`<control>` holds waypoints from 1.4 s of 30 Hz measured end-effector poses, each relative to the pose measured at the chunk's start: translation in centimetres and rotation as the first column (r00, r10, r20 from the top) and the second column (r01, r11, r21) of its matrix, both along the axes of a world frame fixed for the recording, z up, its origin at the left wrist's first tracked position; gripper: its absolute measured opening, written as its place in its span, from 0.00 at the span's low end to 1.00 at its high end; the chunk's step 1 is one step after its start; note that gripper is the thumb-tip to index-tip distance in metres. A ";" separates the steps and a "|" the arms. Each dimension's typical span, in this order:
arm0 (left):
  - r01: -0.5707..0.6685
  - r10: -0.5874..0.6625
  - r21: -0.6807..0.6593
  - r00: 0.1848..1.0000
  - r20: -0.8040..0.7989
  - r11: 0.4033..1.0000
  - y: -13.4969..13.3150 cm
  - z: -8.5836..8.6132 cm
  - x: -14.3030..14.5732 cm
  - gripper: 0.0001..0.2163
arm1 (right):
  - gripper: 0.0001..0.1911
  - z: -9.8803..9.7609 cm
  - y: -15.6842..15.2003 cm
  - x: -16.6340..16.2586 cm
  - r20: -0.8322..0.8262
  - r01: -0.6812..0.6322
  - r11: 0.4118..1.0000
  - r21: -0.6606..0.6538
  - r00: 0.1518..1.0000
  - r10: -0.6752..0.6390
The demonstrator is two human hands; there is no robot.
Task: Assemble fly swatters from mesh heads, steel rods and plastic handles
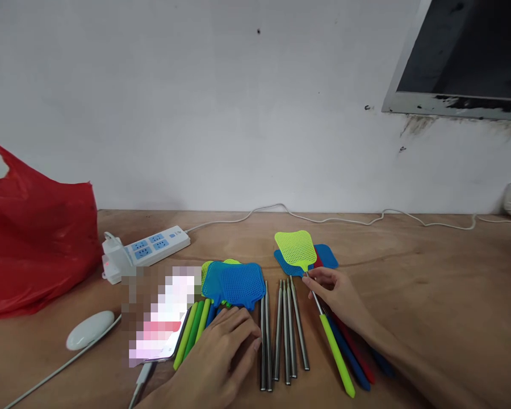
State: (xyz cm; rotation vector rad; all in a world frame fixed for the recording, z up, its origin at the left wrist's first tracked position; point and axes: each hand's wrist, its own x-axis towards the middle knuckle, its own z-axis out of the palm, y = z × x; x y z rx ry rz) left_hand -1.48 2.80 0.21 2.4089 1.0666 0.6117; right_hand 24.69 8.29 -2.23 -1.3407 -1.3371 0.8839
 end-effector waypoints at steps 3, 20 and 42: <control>0.008 -0.008 0.026 1.000 -0.031 1.000 0.1 -0.4 -0.1 0.09 | 0.18 -0.7 0.3 0.3 0.118 0.059 0.993 0.102 0.990 -0.071; 0.056 -0.051 0.040 0.992 -0.118 0.998 0.0 -0.4 0.0 0.09 | 0.10 -1.7 -0.2 1.0 0.690 -0.198 0.900 0.388 0.710 -0.141; -0.086 0.143 0.271 0.970 -0.199 0.959 -0.3 -1.6 0.2 0.05 | 0.08 -0.6 -1.1 0.1 0.601 -0.213 0.898 0.384 0.796 -0.068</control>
